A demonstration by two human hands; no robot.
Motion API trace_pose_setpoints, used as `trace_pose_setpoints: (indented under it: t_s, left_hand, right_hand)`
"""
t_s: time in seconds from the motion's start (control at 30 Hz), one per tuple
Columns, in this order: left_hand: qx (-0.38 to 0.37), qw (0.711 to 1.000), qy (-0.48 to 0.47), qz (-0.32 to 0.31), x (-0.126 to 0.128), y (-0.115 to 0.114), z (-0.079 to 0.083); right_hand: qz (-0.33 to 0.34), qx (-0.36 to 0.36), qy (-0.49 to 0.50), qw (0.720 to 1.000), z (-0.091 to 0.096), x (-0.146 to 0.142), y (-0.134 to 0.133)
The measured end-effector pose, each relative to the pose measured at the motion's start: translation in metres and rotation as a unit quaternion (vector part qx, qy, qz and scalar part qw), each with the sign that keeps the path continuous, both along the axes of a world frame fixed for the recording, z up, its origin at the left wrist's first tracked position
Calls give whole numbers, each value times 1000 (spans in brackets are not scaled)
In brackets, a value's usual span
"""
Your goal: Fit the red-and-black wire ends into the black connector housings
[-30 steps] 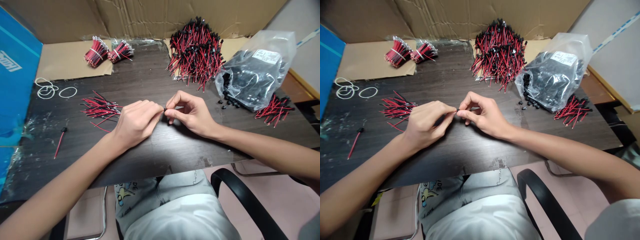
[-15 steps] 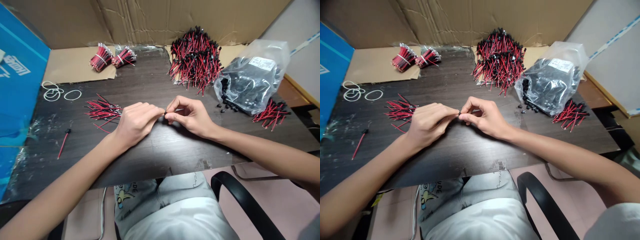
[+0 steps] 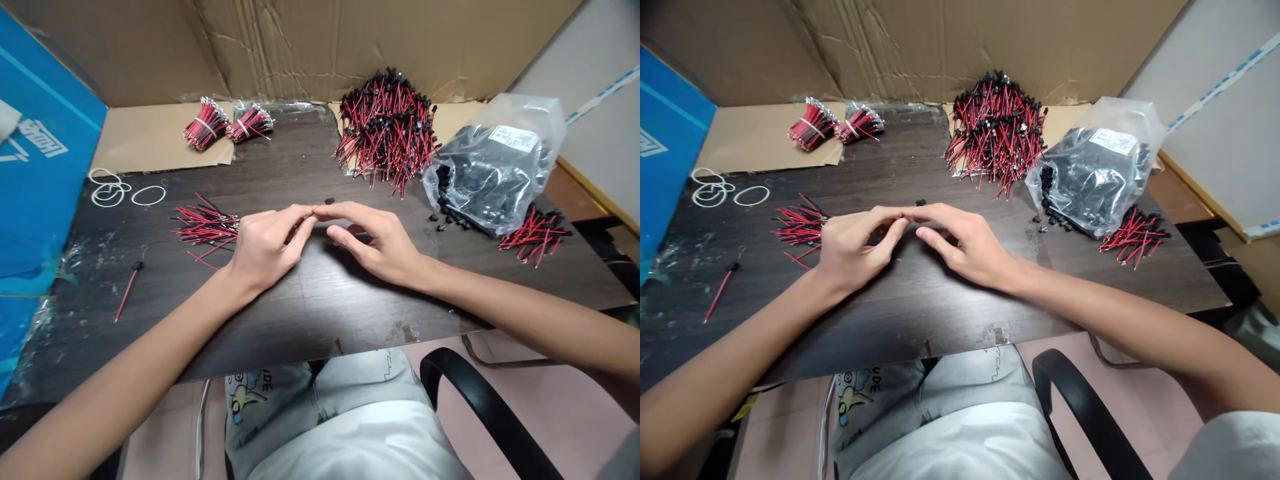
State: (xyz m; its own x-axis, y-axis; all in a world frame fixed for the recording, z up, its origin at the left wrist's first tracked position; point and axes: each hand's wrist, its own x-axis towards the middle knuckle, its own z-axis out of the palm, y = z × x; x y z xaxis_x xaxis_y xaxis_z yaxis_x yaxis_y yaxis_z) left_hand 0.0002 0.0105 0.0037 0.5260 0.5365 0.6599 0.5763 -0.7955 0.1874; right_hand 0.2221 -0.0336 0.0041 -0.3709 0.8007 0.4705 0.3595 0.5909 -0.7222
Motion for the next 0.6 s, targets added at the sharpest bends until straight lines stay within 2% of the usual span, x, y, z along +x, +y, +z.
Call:
trace_pose_setpoints:
  t_s: [0.1,0.17,0.27,0.33,0.4,0.5,0.6]
  left_hand:
    - [-26,999,24,-5,0,0,-1]
    - [-35,999,36,-2,-2,1,0]
    - [-30,999,41,20,-5,2,4]
    - [-22,999,38,32,-7,3,7]
    - [-18,998,37,40,-10,6,9]
    - [-21,997,49,48,-13,9,9]
    - [-34,996,63,54,-13,9,9]
  right_hand:
    - [-22,21,-10,999,5,5,5]
    - [-65,38,-24,997,10,15,13]
    - [-195,85,-47,976,22,43,32]
    - [-295,120,-72,945,29,68,47]
    - [-366,128,-113,915,32,93,60]
    - [-409,107,-188,886,29,118,76]
    - [-395,84,-262,877,24,128,83]
